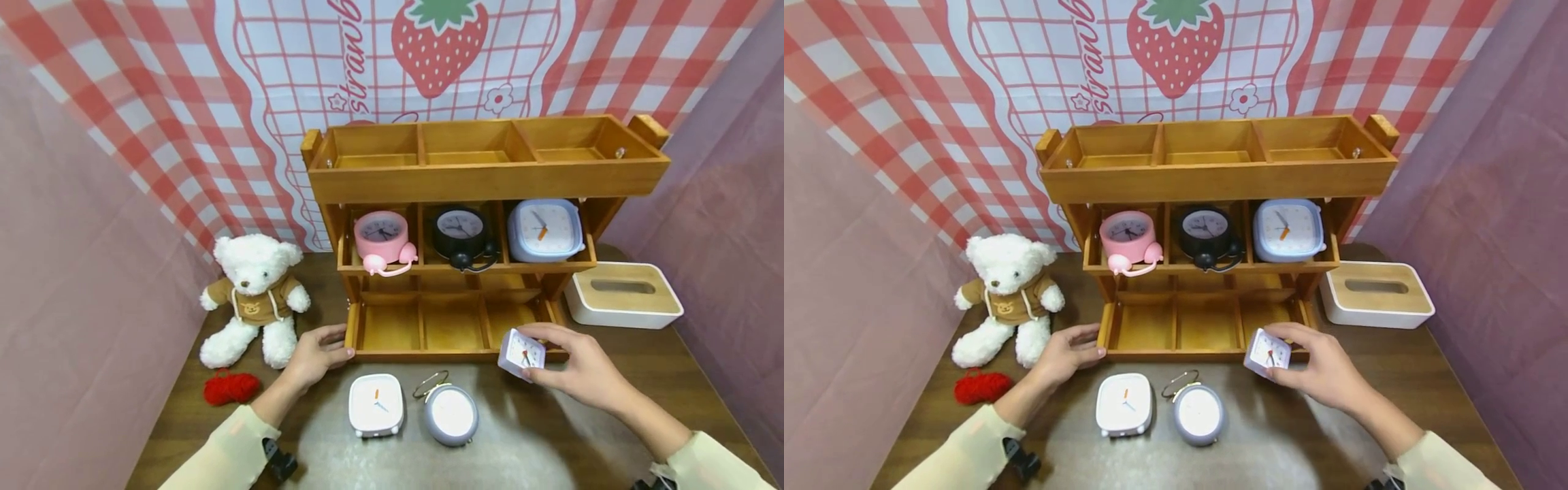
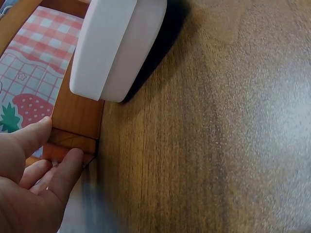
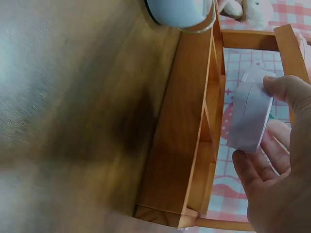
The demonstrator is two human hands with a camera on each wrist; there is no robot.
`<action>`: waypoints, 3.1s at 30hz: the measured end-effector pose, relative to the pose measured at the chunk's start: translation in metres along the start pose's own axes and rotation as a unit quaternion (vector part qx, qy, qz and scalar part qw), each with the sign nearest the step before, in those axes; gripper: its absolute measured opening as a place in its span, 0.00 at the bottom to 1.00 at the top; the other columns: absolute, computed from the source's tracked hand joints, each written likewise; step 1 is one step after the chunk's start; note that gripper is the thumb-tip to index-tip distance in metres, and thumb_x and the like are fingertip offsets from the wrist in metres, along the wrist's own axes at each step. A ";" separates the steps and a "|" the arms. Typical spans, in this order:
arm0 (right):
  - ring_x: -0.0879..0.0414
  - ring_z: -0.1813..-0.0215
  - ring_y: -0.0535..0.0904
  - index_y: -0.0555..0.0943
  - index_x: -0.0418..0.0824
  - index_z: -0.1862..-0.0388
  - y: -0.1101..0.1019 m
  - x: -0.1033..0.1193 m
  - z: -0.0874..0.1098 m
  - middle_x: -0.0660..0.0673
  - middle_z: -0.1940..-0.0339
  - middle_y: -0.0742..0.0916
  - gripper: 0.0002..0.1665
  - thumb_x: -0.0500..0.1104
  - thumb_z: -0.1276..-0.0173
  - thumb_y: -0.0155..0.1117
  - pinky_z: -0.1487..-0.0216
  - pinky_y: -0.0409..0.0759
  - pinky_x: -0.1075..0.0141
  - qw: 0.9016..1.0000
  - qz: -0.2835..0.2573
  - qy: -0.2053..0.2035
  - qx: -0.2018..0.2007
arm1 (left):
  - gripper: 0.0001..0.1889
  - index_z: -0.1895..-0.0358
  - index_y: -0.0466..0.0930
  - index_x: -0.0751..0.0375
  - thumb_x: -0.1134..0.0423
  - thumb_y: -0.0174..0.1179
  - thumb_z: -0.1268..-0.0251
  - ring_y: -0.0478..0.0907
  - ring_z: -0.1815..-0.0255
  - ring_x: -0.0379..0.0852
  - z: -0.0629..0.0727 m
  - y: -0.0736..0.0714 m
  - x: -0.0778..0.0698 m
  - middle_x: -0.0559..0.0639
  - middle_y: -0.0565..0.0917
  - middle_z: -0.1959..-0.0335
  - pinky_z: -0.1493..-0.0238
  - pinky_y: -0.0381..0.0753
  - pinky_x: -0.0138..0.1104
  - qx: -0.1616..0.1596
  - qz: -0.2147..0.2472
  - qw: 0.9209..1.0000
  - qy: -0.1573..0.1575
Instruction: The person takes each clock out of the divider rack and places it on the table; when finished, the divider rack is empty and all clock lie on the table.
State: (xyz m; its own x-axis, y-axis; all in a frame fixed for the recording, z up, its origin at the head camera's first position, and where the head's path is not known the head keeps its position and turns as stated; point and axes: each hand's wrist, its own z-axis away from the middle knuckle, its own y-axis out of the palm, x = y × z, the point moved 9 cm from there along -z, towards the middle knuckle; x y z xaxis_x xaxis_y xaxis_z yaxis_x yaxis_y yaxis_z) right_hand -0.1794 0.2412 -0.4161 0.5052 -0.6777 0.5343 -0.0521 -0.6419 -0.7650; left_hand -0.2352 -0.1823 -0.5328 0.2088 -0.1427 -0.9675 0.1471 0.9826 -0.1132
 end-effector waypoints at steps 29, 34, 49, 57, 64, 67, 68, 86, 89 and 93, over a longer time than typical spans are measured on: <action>0.65 0.42 0.82 0.86 0.51 0.43 0.046 0.001 0.070 0.52 0.44 0.89 0.40 0.38 0.60 0.88 0.36 0.65 0.88 0.998 -0.041 -0.039 0.015 | 0.30 0.32 0.74 0.73 0.76 0.69 0.39 0.79 0.36 0.65 0.001 -0.006 0.001 0.74 0.78 0.36 0.50 0.89 0.39 -0.008 -0.003 1.000 0.002; 0.64 0.42 0.82 0.86 0.50 0.44 0.046 0.001 0.072 0.50 0.44 0.89 0.41 0.35 0.62 0.88 0.36 0.64 0.88 0.998 -0.040 -0.055 0.018 | 0.30 0.32 0.74 0.73 0.76 0.69 0.39 0.79 0.36 0.64 0.000 -0.004 0.000 0.74 0.78 0.36 0.49 0.89 0.38 -0.002 -0.007 1.000 0.006; 0.64 0.38 0.80 0.84 0.51 0.43 0.051 -0.004 0.078 0.50 0.41 0.87 0.41 0.32 0.59 0.86 0.33 0.62 0.88 0.992 -0.069 -0.088 0.056 | 0.31 0.32 0.74 0.73 0.76 0.70 0.40 0.81 0.38 0.64 0.001 -0.002 0.002 0.74 0.79 0.37 0.50 0.90 0.41 -0.009 -0.014 1.000 0.003; 0.66 0.36 0.79 0.84 0.50 0.42 0.049 -0.004 0.074 0.47 0.38 0.87 0.38 0.36 0.55 0.86 0.34 0.63 0.88 0.989 -0.081 -0.088 0.083 | 0.30 0.33 0.74 0.74 0.76 0.70 0.40 0.81 0.38 0.65 0.002 -0.002 -0.002 0.74 0.79 0.38 0.50 0.90 0.41 -0.013 -0.017 1.000 0.006; 0.65 0.35 0.79 0.83 0.52 0.40 0.026 0.011 0.049 0.51 0.39 0.87 0.34 0.44 0.47 0.85 0.32 0.66 0.84 0.990 -0.064 -0.089 0.084 | 0.30 0.33 0.75 0.74 0.77 0.70 0.41 0.81 0.38 0.66 0.001 -0.002 -0.002 0.74 0.79 0.38 0.52 0.90 0.40 -0.016 -0.014 1.000 0.005; 0.63 0.36 0.80 0.82 0.54 0.38 0.015 0.026 0.032 0.53 0.39 0.86 0.36 0.43 0.46 0.84 0.32 0.69 0.83 0.991 -0.054 -0.098 0.069 | 0.30 0.33 0.74 0.75 0.77 0.69 0.40 0.80 0.37 0.66 0.001 -0.001 -0.003 0.75 0.78 0.37 0.51 0.90 0.39 -0.010 -0.008 1.000 0.006; 0.62 0.36 0.80 0.81 0.53 0.37 0.012 0.031 0.027 0.53 0.39 0.86 0.36 0.43 0.46 0.84 0.33 0.69 0.83 0.991 -0.052 -0.104 0.063 | 0.30 0.33 0.74 0.76 0.77 0.69 0.40 0.79 0.37 0.66 0.001 0.000 -0.003 0.76 0.78 0.37 0.51 0.90 0.39 -0.007 -0.007 1.000 0.006; 0.59 0.49 0.85 0.83 0.45 0.38 0.003 0.133 -0.083 0.50 0.44 0.88 0.34 0.41 0.45 0.84 0.47 0.87 0.68 0.985 -0.121 -0.103 -0.063 | 0.31 0.31 0.70 0.79 0.77 0.68 0.38 0.78 0.36 0.67 0.003 0.000 -0.010 0.77 0.77 0.37 0.50 0.89 0.38 0.012 -0.023 1.000 0.012; 0.59 0.49 0.85 0.84 0.44 0.39 0.009 0.143 -0.095 0.50 0.45 0.88 0.34 0.44 0.45 0.85 0.46 0.87 0.67 0.985 -0.118 -0.096 -0.081 | 0.31 0.31 0.71 0.79 0.76 0.68 0.38 0.78 0.36 0.67 0.003 0.000 -0.008 0.76 0.77 0.37 0.49 0.89 0.38 0.013 -0.025 1.000 0.011; 0.57 0.46 0.84 0.85 0.43 0.40 0.014 0.154 -0.111 0.50 0.45 0.88 0.33 0.47 0.46 0.85 0.43 0.85 0.63 0.984 -0.103 -0.097 -0.107 | 0.31 0.31 0.71 0.79 0.76 0.68 0.38 0.78 0.36 0.67 0.002 0.000 -0.008 0.77 0.77 0.37 0.49 0.89 0.38 0.018 -0.022 0.999 0.016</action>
State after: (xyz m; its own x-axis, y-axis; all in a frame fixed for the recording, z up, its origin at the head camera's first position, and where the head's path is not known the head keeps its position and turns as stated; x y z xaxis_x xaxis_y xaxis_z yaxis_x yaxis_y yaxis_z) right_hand -0.1978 0.0876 -0.3048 0.6775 -0.4573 0.5760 -0.1008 -0.8336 -0.5431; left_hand -0.2346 -0.1817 -0.5245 0.1700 -0.1815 -0.9686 0.1905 0.9704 -0.1484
